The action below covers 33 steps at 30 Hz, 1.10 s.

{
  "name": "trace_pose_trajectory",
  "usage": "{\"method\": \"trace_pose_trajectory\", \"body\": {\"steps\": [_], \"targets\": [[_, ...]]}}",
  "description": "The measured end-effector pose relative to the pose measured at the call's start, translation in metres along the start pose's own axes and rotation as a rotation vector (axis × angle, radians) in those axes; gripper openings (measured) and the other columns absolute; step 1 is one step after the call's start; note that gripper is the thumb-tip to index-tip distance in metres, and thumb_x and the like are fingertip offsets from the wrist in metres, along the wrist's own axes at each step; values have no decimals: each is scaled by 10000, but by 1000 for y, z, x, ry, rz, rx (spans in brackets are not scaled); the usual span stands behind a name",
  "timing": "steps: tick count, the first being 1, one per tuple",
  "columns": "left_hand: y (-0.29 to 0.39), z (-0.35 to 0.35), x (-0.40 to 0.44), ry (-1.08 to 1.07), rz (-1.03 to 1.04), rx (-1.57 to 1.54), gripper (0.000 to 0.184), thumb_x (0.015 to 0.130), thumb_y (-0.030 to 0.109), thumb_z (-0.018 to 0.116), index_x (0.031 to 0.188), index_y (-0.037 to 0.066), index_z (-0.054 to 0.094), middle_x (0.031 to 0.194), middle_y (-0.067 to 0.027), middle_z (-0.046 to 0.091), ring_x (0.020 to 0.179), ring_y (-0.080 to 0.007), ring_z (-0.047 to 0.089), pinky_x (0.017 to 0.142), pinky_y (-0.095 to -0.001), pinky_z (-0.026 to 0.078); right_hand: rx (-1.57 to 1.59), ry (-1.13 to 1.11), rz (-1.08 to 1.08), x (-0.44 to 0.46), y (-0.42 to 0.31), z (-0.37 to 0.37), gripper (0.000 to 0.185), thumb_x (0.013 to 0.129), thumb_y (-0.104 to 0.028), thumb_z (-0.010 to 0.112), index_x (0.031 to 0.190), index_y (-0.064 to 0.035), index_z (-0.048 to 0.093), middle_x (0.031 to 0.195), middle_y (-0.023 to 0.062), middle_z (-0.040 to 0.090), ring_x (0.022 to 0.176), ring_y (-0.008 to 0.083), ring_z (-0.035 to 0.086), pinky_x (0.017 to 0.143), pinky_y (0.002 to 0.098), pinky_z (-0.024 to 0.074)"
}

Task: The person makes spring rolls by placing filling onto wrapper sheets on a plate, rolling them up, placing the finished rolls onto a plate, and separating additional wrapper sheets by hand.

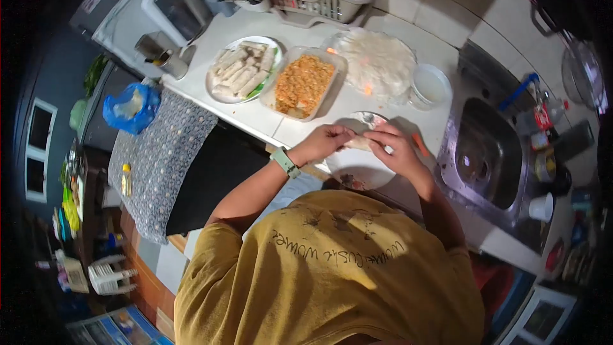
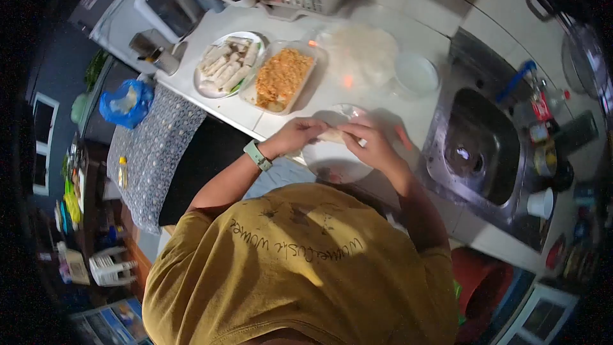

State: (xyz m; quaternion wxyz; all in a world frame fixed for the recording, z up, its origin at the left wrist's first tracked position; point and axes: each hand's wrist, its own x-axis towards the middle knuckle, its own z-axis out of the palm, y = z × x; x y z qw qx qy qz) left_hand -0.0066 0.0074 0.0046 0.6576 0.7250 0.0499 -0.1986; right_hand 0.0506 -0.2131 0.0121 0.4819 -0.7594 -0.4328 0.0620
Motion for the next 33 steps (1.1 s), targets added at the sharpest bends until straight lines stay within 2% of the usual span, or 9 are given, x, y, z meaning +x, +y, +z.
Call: {"method": "trace_pose_trajectory", "body": {"steps": [2,4,8,10,18,22,25,29,33], "targets": [[-4,5,-11,34,101,-13,284,938,240,532,1108,29,617,995,4,619,890,-68,556,761,-238,496,31,82,-96,8,1,2,192,841,-16,606,1028,-2,646,946,53,565,713,81,547,585,210,440],[-9,13,-15,19,179,-108,283,925,216,557,1130,29,610,999,-3,621,889,-70,561,764,-244,500,347,1,321,9,-8,4,179,870,-77,599,1024,-4,652,773,23,614,601,80,535,535,205,428],[-7,19,-26,216,437,-19,272,811,209,714,1042,72,671,765,36,596,588,-37,392,517,-210,359,453,-39,443,19,-8,11,203,859,-112,634,1033,-8,654,773,29,620,556,62,528,503,191,430],[-6,7,-31,271,390,50,267,818,223,709,1032,68,673,716,51,586,554,-22,381,493,-203,349,269,22,143,28,-19,21,236,804,-90,693,1023,-9,657,817,47,627,571,74,555,516,195,442],[5,-57,-58,236,494,10,257,833,215,693,1031,52,677,740,40,637,569,-14,427,510,-183,377,295,-12,235,74,-59,50,200,808,-101,687,982,-4,666,840,65,635,592,68,552,500,211,434],[12,-100,-77,315,667,96,311,817,167,693,1092,33,637,856,-84,691,698,-112,604,652,-253,479,168,-64,230,118,-94,73,144,831,-92,639,932,9,664,849,94,661,643,116,596,562,235,469],[21,-148,-91,267,644,296,330,810,148,689,1110,30,620,934,-130,684,800,-161,646,735,-277,493,2,74,-16,151,-107,104,117,800,-67,637,892,-1,665,859,137,671,764,229,654,693,302,494],[26,-199,-91,252,665,299,311,814,155,690,1100,46,633,946,-111,677,789,-155,629,704,-271,490,-238,278,-234,182,-112,132,116,767,-7,660,882,-19,671,847,103,667,843,214,636,778,306,489],[16,-260,-66,317,570,168,287,822,184,689,1077,59,654,954,-61,677,761,-105,583,685,-264,478,-269,436,-174,189,-118,128,147,752,29,666,895,-8,663,888,111,655,871,229,620,786,322,491]]}}
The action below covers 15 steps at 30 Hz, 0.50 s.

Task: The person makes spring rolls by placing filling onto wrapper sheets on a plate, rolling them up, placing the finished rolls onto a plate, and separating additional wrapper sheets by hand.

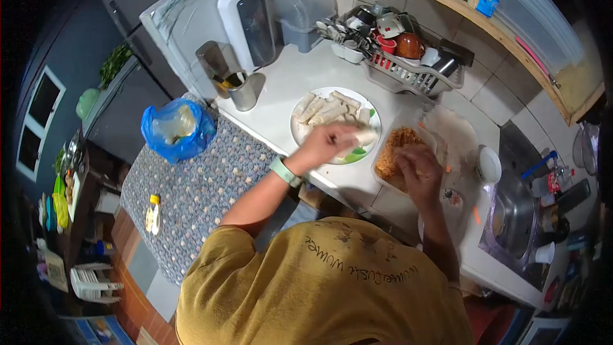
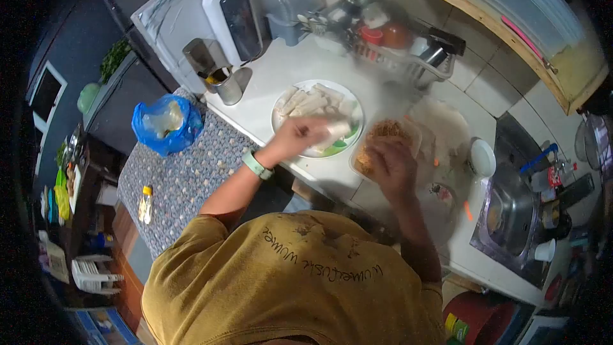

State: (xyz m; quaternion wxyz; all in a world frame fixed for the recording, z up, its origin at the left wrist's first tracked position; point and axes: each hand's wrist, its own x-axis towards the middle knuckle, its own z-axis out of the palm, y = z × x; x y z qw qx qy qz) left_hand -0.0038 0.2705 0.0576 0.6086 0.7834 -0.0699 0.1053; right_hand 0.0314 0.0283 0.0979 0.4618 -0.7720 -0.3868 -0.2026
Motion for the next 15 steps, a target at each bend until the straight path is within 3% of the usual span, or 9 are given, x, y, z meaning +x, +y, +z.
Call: {"method": "trace_pose_trajectory", "body": {"steps": [3,4,6,7,9,12,15], "targets": [[-26,-42,28,248,-119,118,311,817,195,673,1073,21,644,860,-61,671,712,-94,563,653,-252,480,-193,68,196,-1,19,-20,173,768,-25,670,939,-10,651,899,115,646,884,246,614,811,332,479],[-35,-53,37,347,-77,244,318,803,198,684,1060,15,646,831,-99,673,690,-103,577,629,-258,484,-298,112,150,-1,32,-29,179,769,-56,663,945,-29,647,903,119,634,870,272,601,788,353,477],[-59,-71,49,479,-8,450,319,771,193,689,1032,13,652,801,-164,649,659,-203,614,626,-293,492,-483,127,106,-11,78,-49,237,769,-107,655,1000,-61,627,954,128,616,862,312,580,778,391,468],[-71,-78,53,492,40,588,294,757,183,682,1008,32,664,758,-161,619,647,-271,599,630,-341,494,-508,143,125,-19,98,-57,237,769,-107,655,1000,-61,627,954,128,616,862,312,580,778,391,468],[-99,-88,55,443,145,739,273,752,181,675,990,49,672,741,-158,602,670,-306,590,642,-383,489,-594,51,380,-36,131,-68,327,758,-155,677,1066,-74,603,1070,138,592,966,322,557,847,402,450],[-107,-89,48,360,63,762,252,808,228,638,998,70,687,759,-168,613,705,-299,611,665,-373,498,-757,-38,291,-60,188,-74,389,754,-222,685,1104,-82,589,1177,139,549,1081,330,511,917,415,418],[-102,-82,38,392,61,738,323,839,297,625,1057,62,661,855,-177,606,732,-287,608,671,-360,494,-802,-135,274,-48,177,-69,451,695,-175,718,1123,-87,605,1172,163,557,1116,360,489,936,438,417]]}}
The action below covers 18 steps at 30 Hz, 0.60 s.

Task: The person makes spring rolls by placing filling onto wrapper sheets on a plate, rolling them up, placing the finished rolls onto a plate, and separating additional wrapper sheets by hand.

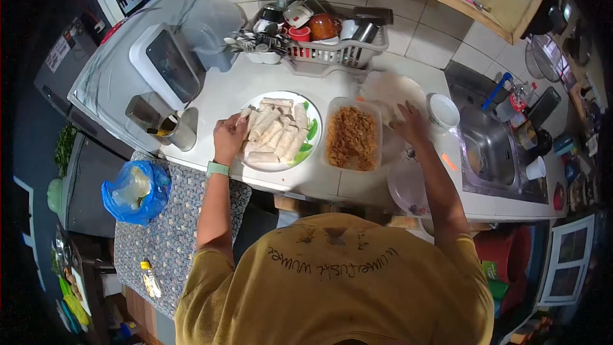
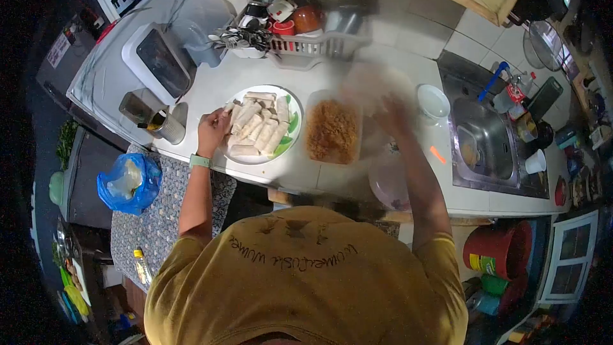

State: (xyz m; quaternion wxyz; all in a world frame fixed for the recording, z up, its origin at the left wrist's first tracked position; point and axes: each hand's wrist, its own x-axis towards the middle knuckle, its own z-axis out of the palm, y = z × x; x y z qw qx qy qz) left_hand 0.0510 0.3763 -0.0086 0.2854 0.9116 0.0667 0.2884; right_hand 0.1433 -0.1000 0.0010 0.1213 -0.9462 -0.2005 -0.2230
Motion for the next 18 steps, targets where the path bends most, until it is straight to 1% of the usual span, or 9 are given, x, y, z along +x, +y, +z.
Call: {"method": "trace_pose_trajectory", "body": {"steps": [1,4,6,8,10,12,13,15,18], "targets": [[1,-1,-2,37,-29,10,381,849,332,621,1104,50,637,925,-188,601,746,-283,603,677,-352,490,3,6,2,0,11,9,451,695,-175,718,1123,-87,605,1172,163,557,1116,360,489,936,438,417],[12,-9,-14,134,18,17,428,843,345,629,1142,39,613,916,-179,599,767,-266,593,694,-334,485,79,-62,65,10,37,25,420,718,-183,698,1120,-92,620,1142,164,576,1092,343,514,924,423,426],[25,-15,-26,88,-82,-5,428,850,353,628,1151,50,612,939,-166,602,821,-226,588,719,-319,478,249,-274,-28,18,51,20,307,739,-170,673,1031,-75,653,1059,152,615,1019,321,558,878,412,446],[44,-18,-39,33,-203,-164,405,861,350,623,1144,60,621,975,-159,607,864,-199,585,744,-312,472,254,-251,-66,20,72,36,238,746,-158,661,965,-63,657,992,144,625,959,319,573,840,411,455],[68,-20,-51,28,-199,-162,398,870,337,621,1160,63,611,1033,-134,603,898,-181,579,762,-296,464,264,-232,-97,20,81,48,173,753,-146,648,898,-52,660,925,137,636,898,316,589,802,410,464],[98,-20,-63,60,-225,-203,383,854,299,641,1162,74,607,1002,-115,590,805,-187,536,671,-303,448,232,5,-223,18,88,61,108,755,-137,635,813,-47,631,835,133,624,820,325,587,745,423,464],[113,-20,-68,53,-231,-216,373,856,292,637,1159,77,607,1014,-103,590,849,-195,553,682,-299,450,241,0,-227,19,91,67,108,755,-137,635,813,-47,631,835,133,624,820,325,587,745,423,464],[131,-13,-80,60,-193,-251,367,857,293,636,1150,74,608,1026,-99,593,879,-200,560,690,-290,449,11,-8,-224,27,91,74,91,779,-139,604,775,-48,612,788,140,606,795,333,581,732,428,463],[167,-9,-97,37,-197,-303,357,860,280,634,1149,72,600,1053,-96,594,889,-196,558,707,-303,454,10,-103,-228,42,88,61,71,793,-109,571,777,-50,605,787,150,602,786,341,576,720,428,463]]}}
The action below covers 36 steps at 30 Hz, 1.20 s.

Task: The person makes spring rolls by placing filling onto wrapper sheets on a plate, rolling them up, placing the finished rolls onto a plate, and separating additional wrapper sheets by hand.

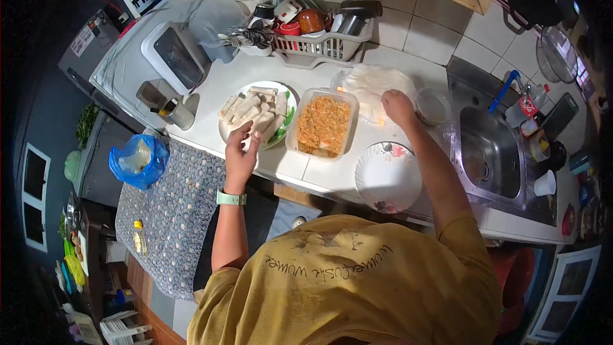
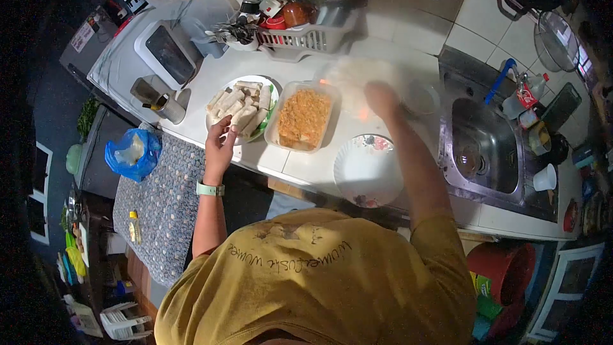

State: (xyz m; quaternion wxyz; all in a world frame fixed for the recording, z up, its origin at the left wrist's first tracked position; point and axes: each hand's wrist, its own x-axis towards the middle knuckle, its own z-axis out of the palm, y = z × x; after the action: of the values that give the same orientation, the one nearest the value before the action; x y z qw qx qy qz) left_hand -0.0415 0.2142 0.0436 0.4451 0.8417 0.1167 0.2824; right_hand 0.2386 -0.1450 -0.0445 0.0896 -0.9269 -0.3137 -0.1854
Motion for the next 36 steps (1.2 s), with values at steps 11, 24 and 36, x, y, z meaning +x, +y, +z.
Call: {"method": "trace_pose_trajectory", "body": {"steps": [11,24,36], "targets": [[72,76,-59,-345,-148,-455,334,930,221,553,1216,49,534,1036,-46,621,899,-122,590,802,-261,467,542,431,149,56,27,-72,118,929,-173,489,979,-68,506,814,142,612,751,294,614,669,371,478],[116,206,-25,-672,-690,-900,703,876,392,598,1389,39,272,1347,-161,365,1259,-234,360,1026,-365,340,1008,307,-47,-5,-32,-208,144,937,-104,495,1035,-30,571,873,-8,585,806,58,528,748,194,423],[96,144,-90,-702,-632,-603,112,862,152,655,894,76,579,672,40,557,498,-13,471,434,-177,381,438,116,-42,-135,-72,-138,318,772,-158,717,1025,-16,586,946,129,587,820,219,600,647,298,484]]}}
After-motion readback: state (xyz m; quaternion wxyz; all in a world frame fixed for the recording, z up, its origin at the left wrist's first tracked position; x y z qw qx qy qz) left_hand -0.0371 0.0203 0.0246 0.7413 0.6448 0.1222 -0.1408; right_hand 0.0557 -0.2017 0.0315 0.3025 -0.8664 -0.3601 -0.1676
